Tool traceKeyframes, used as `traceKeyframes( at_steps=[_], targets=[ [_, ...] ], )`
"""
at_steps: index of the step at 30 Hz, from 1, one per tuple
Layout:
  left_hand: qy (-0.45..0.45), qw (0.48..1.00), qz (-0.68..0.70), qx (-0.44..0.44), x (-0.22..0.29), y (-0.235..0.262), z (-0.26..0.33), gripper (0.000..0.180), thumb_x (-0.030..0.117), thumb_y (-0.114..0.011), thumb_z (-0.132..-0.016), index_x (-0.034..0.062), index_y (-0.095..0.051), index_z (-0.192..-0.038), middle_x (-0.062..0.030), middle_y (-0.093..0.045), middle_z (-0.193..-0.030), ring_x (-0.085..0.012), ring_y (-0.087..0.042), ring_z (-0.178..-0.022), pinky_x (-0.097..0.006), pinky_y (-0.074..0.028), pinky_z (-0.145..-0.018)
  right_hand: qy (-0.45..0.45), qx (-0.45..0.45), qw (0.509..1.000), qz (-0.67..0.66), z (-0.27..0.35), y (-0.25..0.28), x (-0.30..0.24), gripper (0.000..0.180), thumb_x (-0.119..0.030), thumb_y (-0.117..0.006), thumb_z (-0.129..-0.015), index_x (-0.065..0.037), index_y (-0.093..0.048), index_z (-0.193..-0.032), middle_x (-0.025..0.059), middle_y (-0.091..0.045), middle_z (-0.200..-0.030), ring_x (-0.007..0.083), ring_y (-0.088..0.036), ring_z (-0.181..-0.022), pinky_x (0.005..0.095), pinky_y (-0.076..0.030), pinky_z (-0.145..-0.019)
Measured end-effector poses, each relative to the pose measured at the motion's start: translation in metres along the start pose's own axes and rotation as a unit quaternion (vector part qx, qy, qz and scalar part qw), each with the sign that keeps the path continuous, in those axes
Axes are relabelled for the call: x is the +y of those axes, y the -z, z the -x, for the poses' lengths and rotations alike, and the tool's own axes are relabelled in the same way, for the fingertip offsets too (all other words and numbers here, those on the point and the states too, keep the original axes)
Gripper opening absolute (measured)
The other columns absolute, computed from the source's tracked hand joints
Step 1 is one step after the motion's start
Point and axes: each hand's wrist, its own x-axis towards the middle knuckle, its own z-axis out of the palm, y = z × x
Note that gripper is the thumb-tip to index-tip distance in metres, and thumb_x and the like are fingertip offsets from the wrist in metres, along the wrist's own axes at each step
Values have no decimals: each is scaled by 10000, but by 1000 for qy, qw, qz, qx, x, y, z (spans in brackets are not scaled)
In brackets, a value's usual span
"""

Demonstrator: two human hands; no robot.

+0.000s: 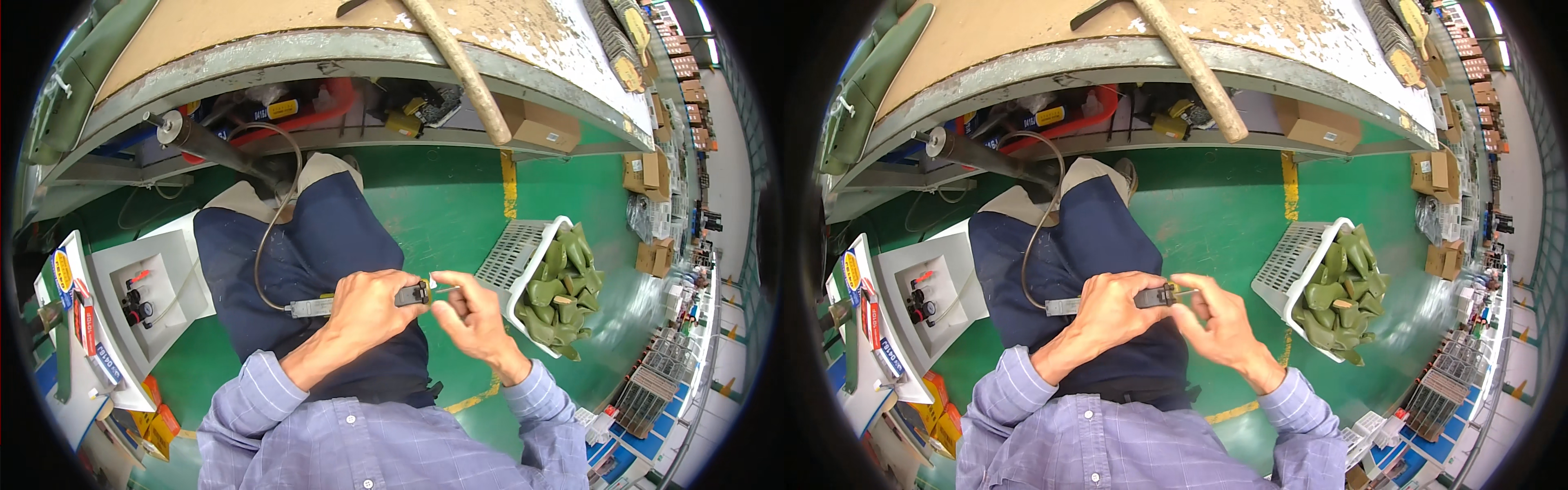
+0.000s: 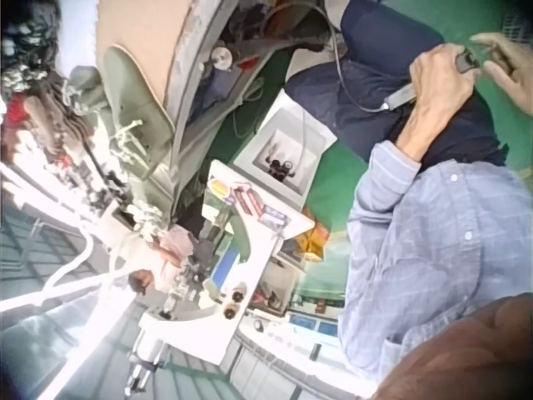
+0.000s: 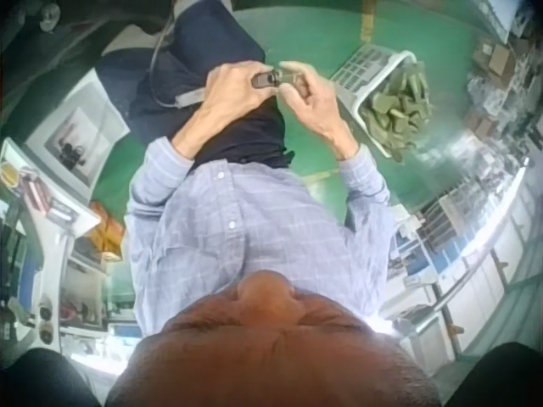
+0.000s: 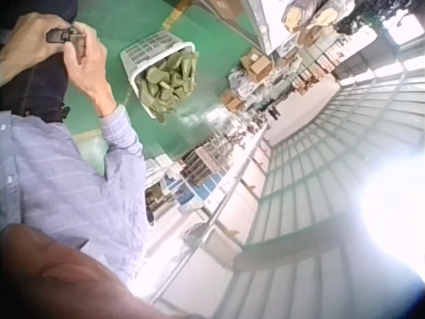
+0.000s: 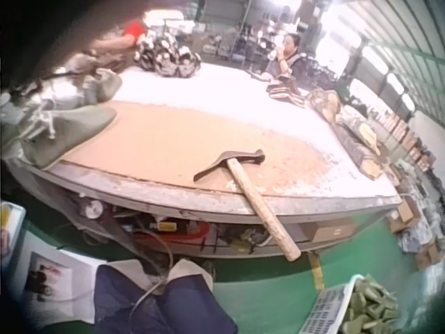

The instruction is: The person sits at a workbench and uses a hammer to repeatedly strike the body of a yellow pneumatic nail gun, likely to clear a jam or adjust a mechanism. They also use a utility knife to cut a small piece of material and manipulate the tool's components with their hands.

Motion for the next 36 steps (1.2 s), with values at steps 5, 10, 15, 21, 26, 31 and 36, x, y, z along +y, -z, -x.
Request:
traceKeyframes(
  at_steps=[5, 10, 15, 21, 26, 31, 36],
  targets=[
    [-17, 999, -27, 25, -3, -6, 2, 308, 215, -823, -733, 38, -764, -978, -136, -743, -881, -334, -720, -762, -390, -568, -674, 48, -20, 997, 60, -3, -8, 11, 345, -38, -695, -839, -51, -651, -1181, 31, -459, -631, 128, -473, -542, 312, -420, -532],
    [-21, 999, -39, 28, -9, -5, 1, 324, 237, -831, -724, 46, -762, -977, -157, -731, -831, -345, -702, -692, -414, -556, -616, 25, -25, 998, 53, -6, -12, 22, 274, -14, -670, -833, -44, -633, -1102, 61, -578, -696, 134, -526, -564, 311, -464, -553],
    [8, 999, -41, 9, -10, -4, 0, 272, 233, -798, -764, 63, -767, -974, -142, -736, -826, -336, -709, -706, -401, -560, -647, -9, -22, 1000, 7, -7, -18, 29, 243, 11, -615, -850, -14, -590, -1090, 39, -610, -729, 83, -536, -590, 264, -456, -540],
    [-25, 998, -52, -20, -16, 4, -1, 301, 248, -792, -787, 90, -751, -1040, -136, -742, -864, -340, -709, -732, -413, -556, -660, 12, 16, 999, -33, -3, -28, 41, 214, 10, -548, -891, 14, -553, -1106, -2, -570, -745, 30, -486, -600, 211, -403, -521],
    [-66, 991, -100, -63, -24, 23, 4, 302, 246, -783, -818, 96, -723, -1073, -133, -741, -864, -340, -708, -755, -421, -549, -683, -31, 53, 994, -85, -1, -35, 45, 195, -17, -532, -919, 13, -551, -1111, -22, -563, -783, 25, -474, -635, 205, -409, -567],
    [-3, 991, -92, -101, -18, 33, 5, 280, 218, -780, -829, 67, -710, -1055, -158, -731, -841, -356, -706, -773, -444, -546, -705, -14, 56, 995, -84, -5, -39, 42, 219, -37, -519, -930, 5, -554, -1142, -18, -551, -825, 37, -460, -653, 216, -399, -578],
    [48, 993, -66, -80, 7, 51, 1, 319, 207, -732, -882, -3, -656, -1110, -201, -708, -776, -370, -708, -722, -440, -551, -704, 10, 165, 967, -192, -24, -17, 25, 215, -46, -494, -962, -20, -592, -1152, -27, -538, -819, 51, -455, -704, 203, -390, -632]
  ],
)
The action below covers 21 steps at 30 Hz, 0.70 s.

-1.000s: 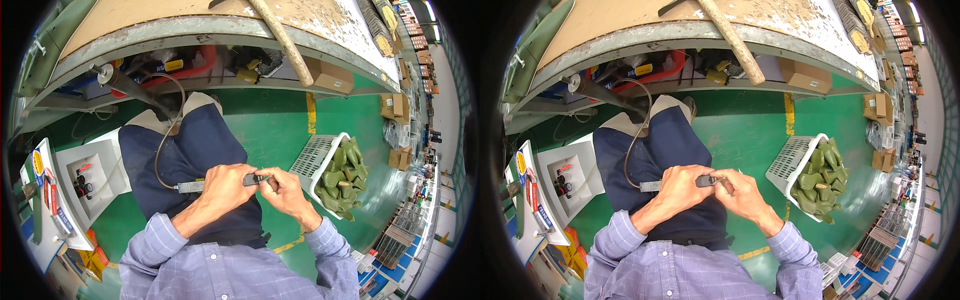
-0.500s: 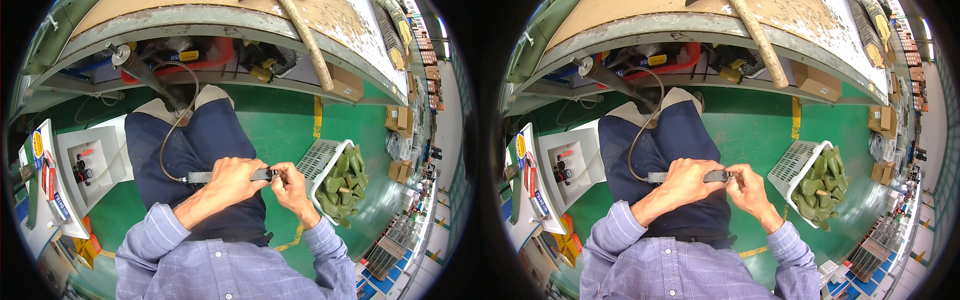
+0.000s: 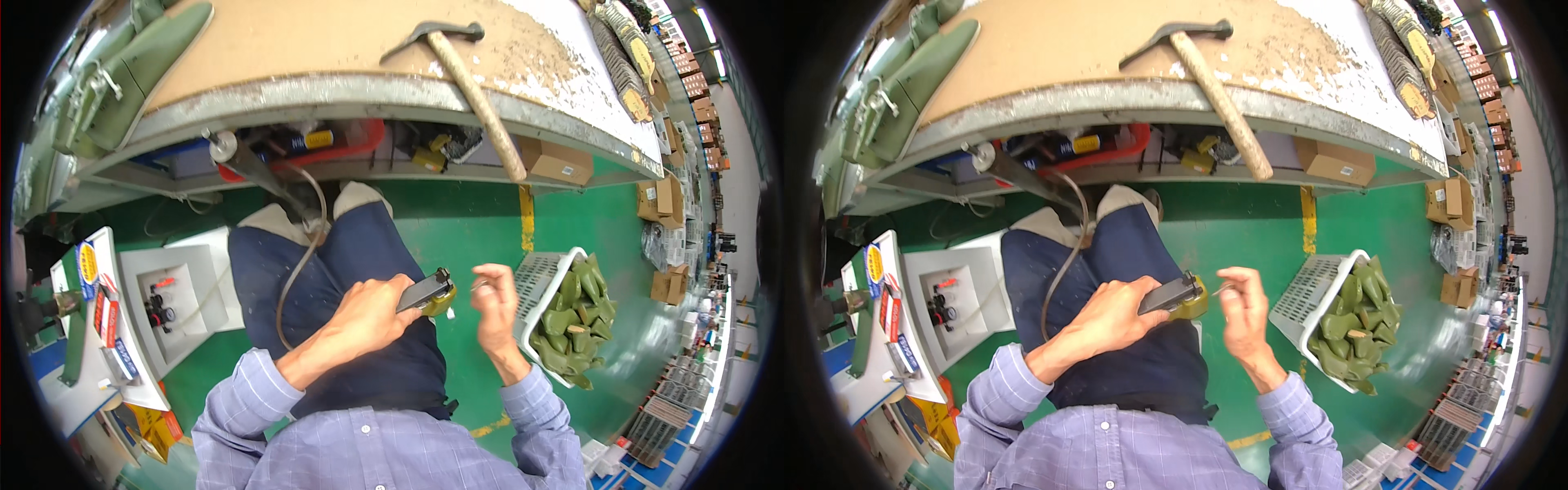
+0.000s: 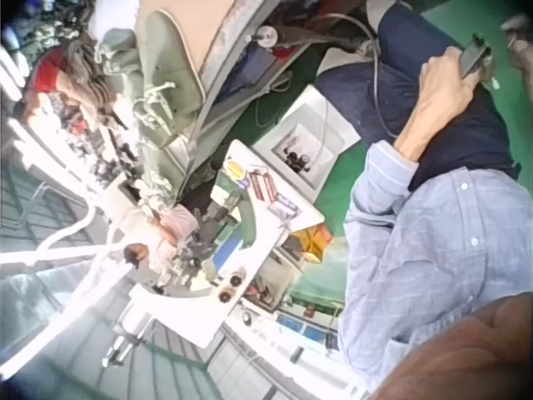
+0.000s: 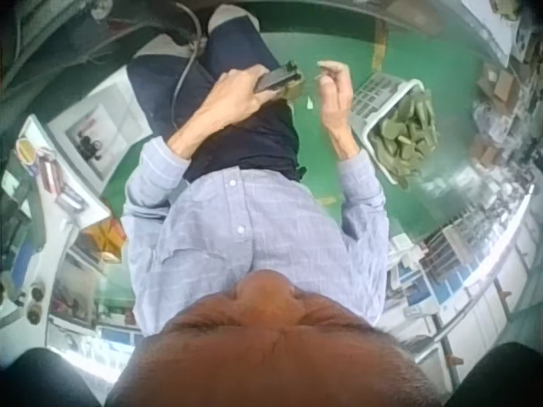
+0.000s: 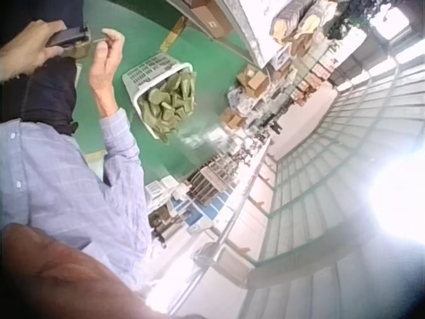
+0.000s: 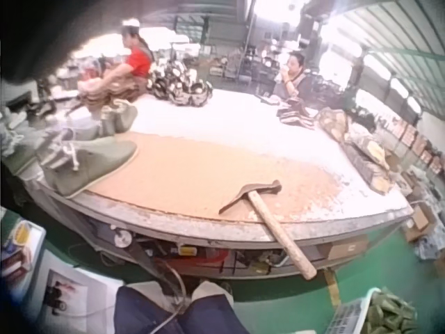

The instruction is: The person sits at a workbench and uses a hammer to repeatedly strike the body of a yellow pneumatic nail gun, likely to clear a jam or adjust a mechanism. They also use a utility knife to cut a small piece of material and manipulate the tool's components with their hands.

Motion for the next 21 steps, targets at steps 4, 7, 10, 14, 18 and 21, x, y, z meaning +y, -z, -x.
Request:
traceKeyframes(
  at_steps=[4, 7, 10, 14, 18, 21],
  targets=[
    [97, 984, 145, -34, 32, 40, 6, 391, 199, -675, -933, -60, -527, -1187, -181, -690, -754, -227, -707, -599, -369, -547, -581, 81, 77, 994, 18, -48, 12, -48, 187, -44, -507, -987, -14, -613, -1137, -26, -524, -825, 62, -446, -694, 224, -390, -625],
    [104, 976, 192, -1, 39, 59, 14, 362, 186, -664, -946, -41, -512, -1184, -118, -681, -756, -176, -697, -598, -305, -526, -534, 218, 129, 948, 192, -101, 11, -95, 214, -39, -516, -987, -3, -645, -1154, 29, -590, -850, 115, -548, -767, 268, -456, -698],
    [98, 960, 260, 43, 30, 63, 26, 329, 164, -663, -952, -11, -532, -1198, -65, -662, -825, -128, -679, -608, -246, -492, -505, 307, 153, 902, 263, -168, 15, -119, 269, -65, -551, -986, 2, -618, -1237, 142, -659, -993, 247, -641, -916, 351, -501, -823],
    [101, 935, 329, 82, 30, 64, 38, 357, 156, -665, -957, 4, -533, -1252, -35, -641, -826, -100, -647, -629, -236, -472, -511, 442, 222, 758, 426, -214, 13, -143, 314, -90, -595, -966, -1, -573, -1266, 215, -629, -1129, 334, -629, -1018, 425, -496, -857],
    [113, 908, 375, 150, 23, 65, 52, 378, 122, -668, -951, 10, -523, -1282, -23, -632, -830, -86, -606, -628, -230, -468, -552, 322, -3, 927, 195, -124, -45, -123, 123, -66, -604, -944, 16, -618, -1034, 156, -671, -931, 243, -651, -817, 353, -518, -738],
    [84, 890, 411, 180, 26, 56, 42, 383, 104, -660, -952, 13, -512, -1292, -28, -631, -856, -81, -599, -642, -227, -470, -566, 21, -37, 999, -23, -49, -72, -49, 199, -175, -585, -1002, 7, -599, -1082, 97, -677, -959, 150, -642, -835, 286, -514, -728]
  ],
)
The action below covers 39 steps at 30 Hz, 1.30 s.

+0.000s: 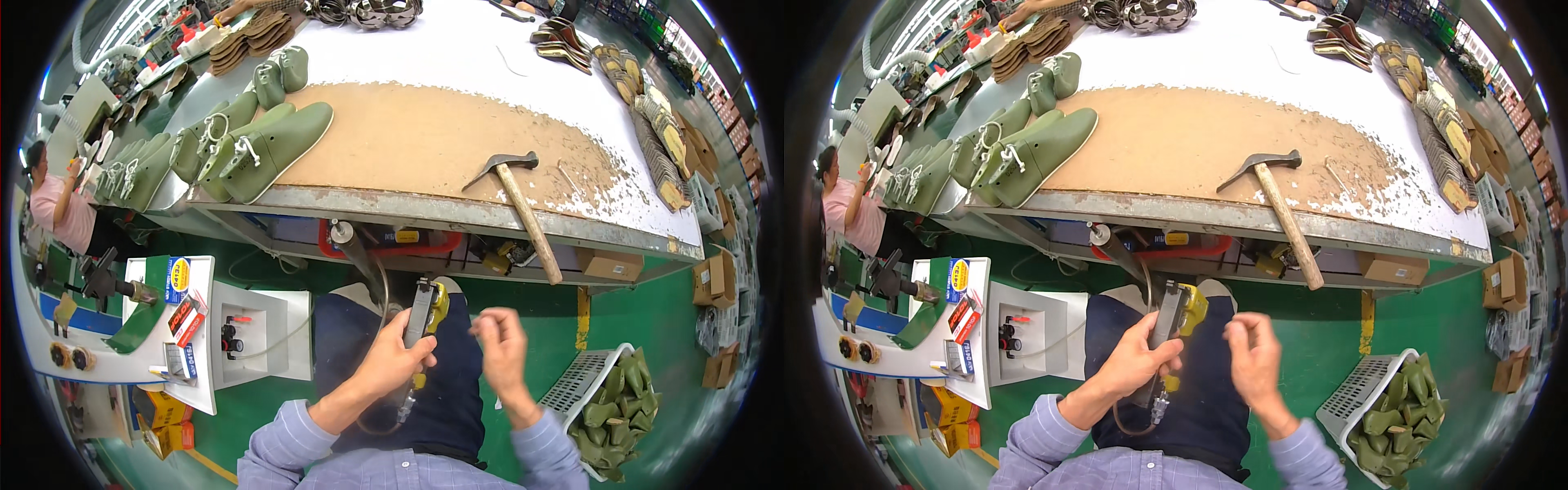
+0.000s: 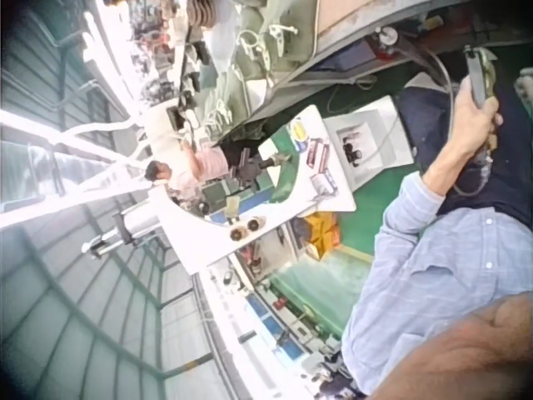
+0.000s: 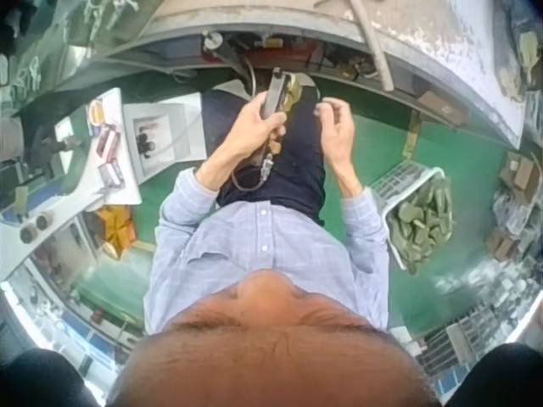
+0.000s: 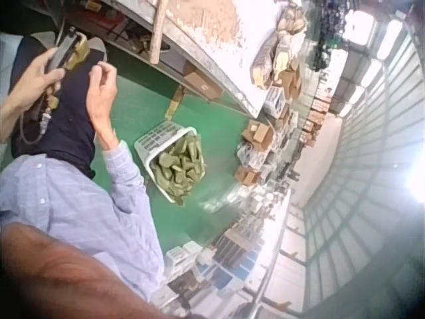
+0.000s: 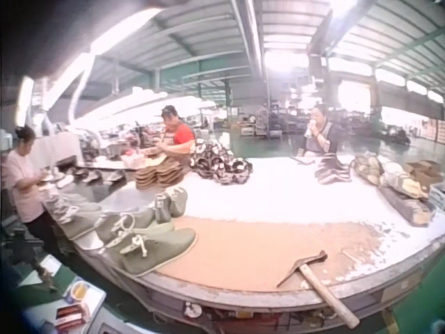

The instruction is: The person sits at a workbench and uses a hammer to repeatedly strike the body of a yellow pneumatic nail gun, likely to clear a jam or adjust a mechanism. They also use a utility knife to cut a small piece of material and manipulate the tool's components with their hands.

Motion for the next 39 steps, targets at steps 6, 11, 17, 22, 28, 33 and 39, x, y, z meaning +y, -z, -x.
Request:
traceKeyframes(
  at_steps=[6, 11, 17, 22, 28, 33, 39],
  targets=[
    [-24, 1000, -10, 15, -33, -14, -2, 467, 88, -623, -964, -12, -447, -1384, -65, -621, -981, -93, -619, -668, -243, -496, -581, -331, -159, 848, -383, 38, -65, 60, 406, -461, -397, -1079, -103, -558, -1183, -35, -548, -829, 79, -473, -677, 243, -398, -585],
    [-130, 961, -231, 80, -92, -14, -9, 549, 119, -587, -980, -40, -372, -1460, -161, -598, -1132, -161, -679, -716, -287, -539, -608, -357, -142, 831, -403, 50, -72, 75, 419, -492, -384, -1079, -121, -573, -1124, -56, -534, -813, 30, -435, -632, 191, -342, -531],
    [-207, 918, -306, 141, -112, -11, 3, 462, 97, -511, -991, -68, -393, -1407, -215, -623, -1066, -256, -692, -848, -377, -552, -785, -365, -136, 838, -382, 62, -93, 111, 459, -484, -313, -1097, -108, -576, -1102, -43, -537, -777, 35, -451, -603, 190, -382, -526],
    [-129, 950, -256, 125, -104, -14, 6, 472, 81, -512, -980, -71, -376, -1405, -203, -637, -988, -298, -672, -930, -426, -506, -905, -394, -112, 835, -368, 59, -98, 100, 449, -485, -325, -1095, -114, -576, -1098, -62, -514, -750, 32, -435, -579, 197, -383, -509],
    [-150, 935, -288, 143, -114, -16, 5, 468, 69, -502, -977, -70, -375, -1405, -206, -629, -1016, -280, -681, -894, -422, -490, -927, -358, -153, 839, -381, 58, -89, 87, 461, -492, -338, -1090, -106, -580, -1164, -45, -547, -860, 49, -500, -723, 213, -456, -655],
    [-143, 938, -283, 142, -114, -18, 5, 502, 42, -504, -968, -73, -351, -1432, -237, -614, -1110, -293, -684, -940, -429, -484, -950, -365, -141, 818, -423, 60, -94, 98, 459, -478, -345, -1092, -98, -577, -1207, -12, -585, -955, 85, -538, -842, 248, -480, -777],
    [-215, 898, -307, 229, -143, -20, -3, 553, 30, -524, -960, -54, -327, -1470, -302, -570, -1303, -449, -589, -1203, -454, -487, -990, -299, -245, 907, -167, 36, -95, 139, 426, -361, -413, -1082, -10, -566, -1268, 78, -626, -1149, 188, -575, -1076, 319, -468, -953]
  ],
)
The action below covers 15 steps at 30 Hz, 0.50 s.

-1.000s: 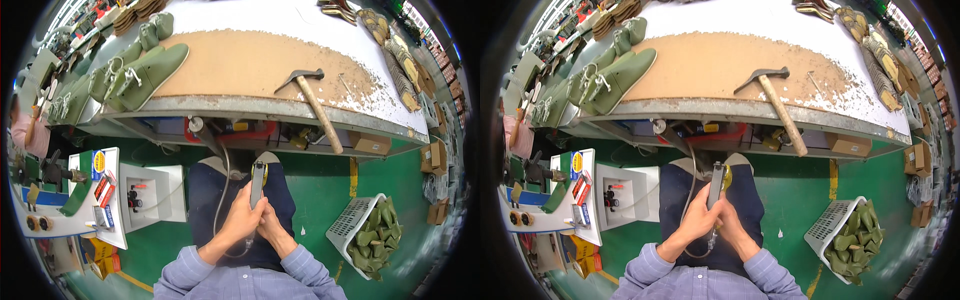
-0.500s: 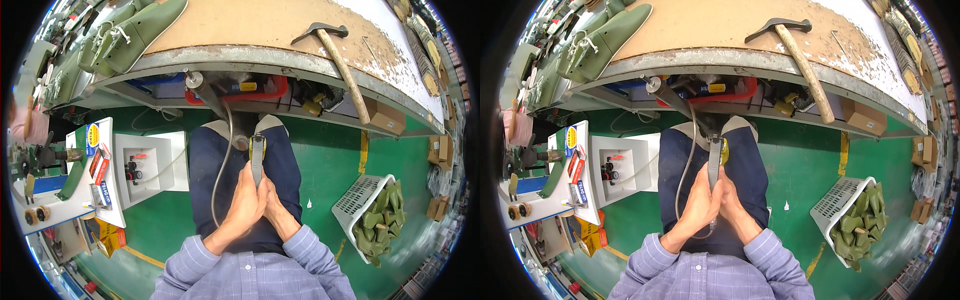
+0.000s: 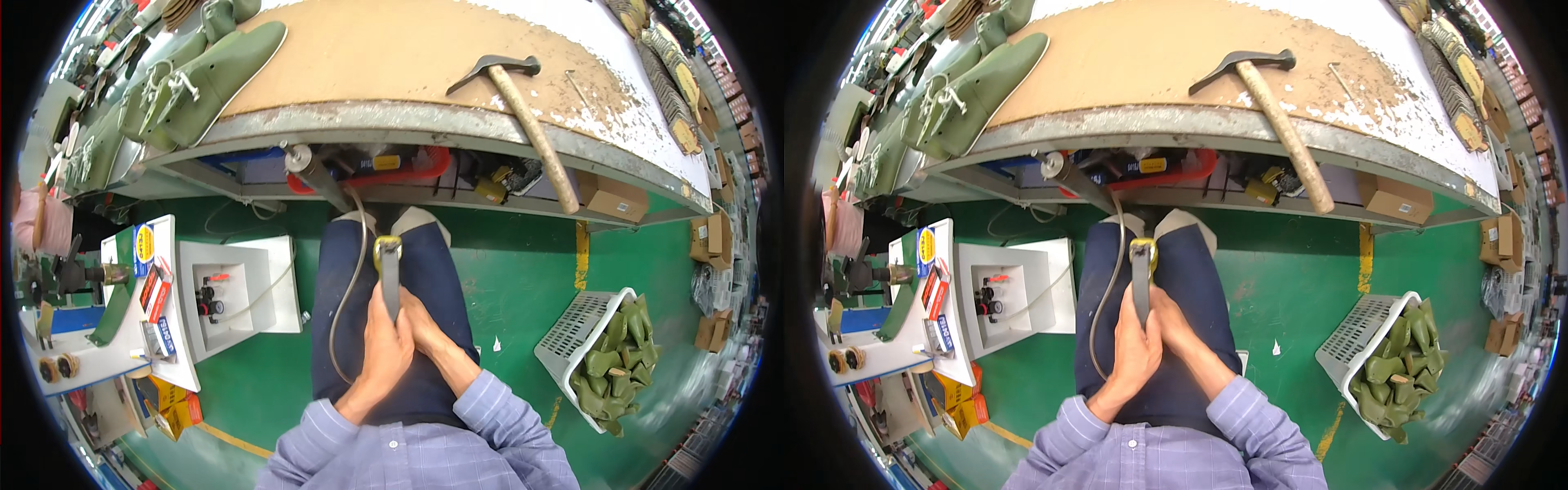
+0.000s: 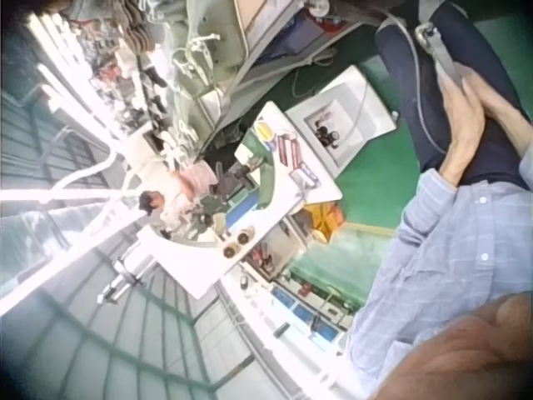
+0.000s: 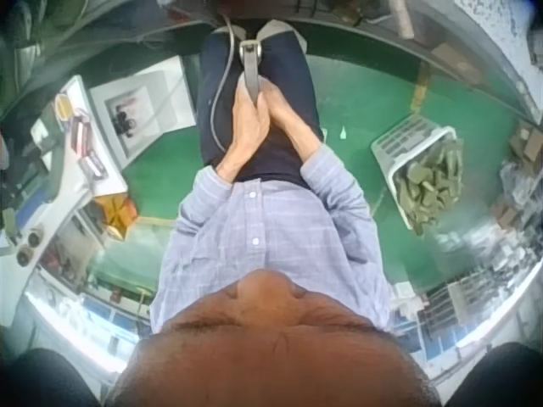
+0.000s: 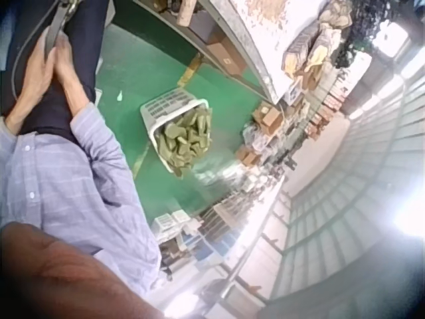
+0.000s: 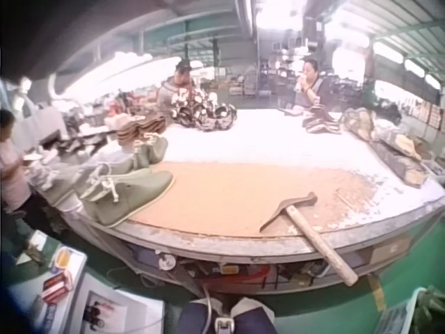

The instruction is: The person sits at a workbench and uses a hammer to repeatedly strike the body of a yellow pneumatic nail gun, likely to clear a jam or adjust a mechanism. They also use a utility knife to cut a small piece of material and manipulate the tool's components with their hands.

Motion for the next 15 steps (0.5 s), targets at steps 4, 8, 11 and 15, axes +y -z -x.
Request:
traceKeyframes(
  at_steps=[4, 8, 11, 15],
  targets=[
    [181, 974, 120, -62, 4, -4, 22, 601, 8, -536, -943, -25, -311, -1500, -257, -575, -1306, -343, -660, -1057, -393, -523, -907, 183, 80, 924, 325, 53, 25, -37, 289, -232, -513, -1052, -9, -643, -1181, 89, -685, -1049, 145, -652, -964, 305, -530, -786],
    [190, 974, 102, -68, -1, -13, 28, 653, -5, -522, -942, -11, -244, -1534, -182, -598, -1277, -198, -665, -876, -334, -539, -804, 135, 281, 941, 130, -2, 94, -71, 272, -205, -531, -1034, 10, -666, -1132, 56, -712, -920, 106, -656, -799, 260, -521, -671],
    [232, 959, 140, -87, 7, 1, 18, 640, 20, -544, -947, -35, -257, -1516, -214, -592, -1261, -235, -680, -914, -366, -541, -835, 146, 343, 889, 268, -103, 143, -55, 362, -328, -561, -998, -3, -663, -1121, 138, -709, -951, 258, -680, -829, 367, -540, -738],
    [218, 957, 151, -115, 8, 4, 11, 672, 5, -526, -951, -18, -216, -1546, -164, -602, -1259, -156, -652, -815, -299, -547, -738, 106, 442, 772, 444, -205, 176, -32, 501, -458, -578, -947, -18, -643, -1181, 271, -667, -1116, 471, -626, -1046, 529, -511, -894]
  ],
)
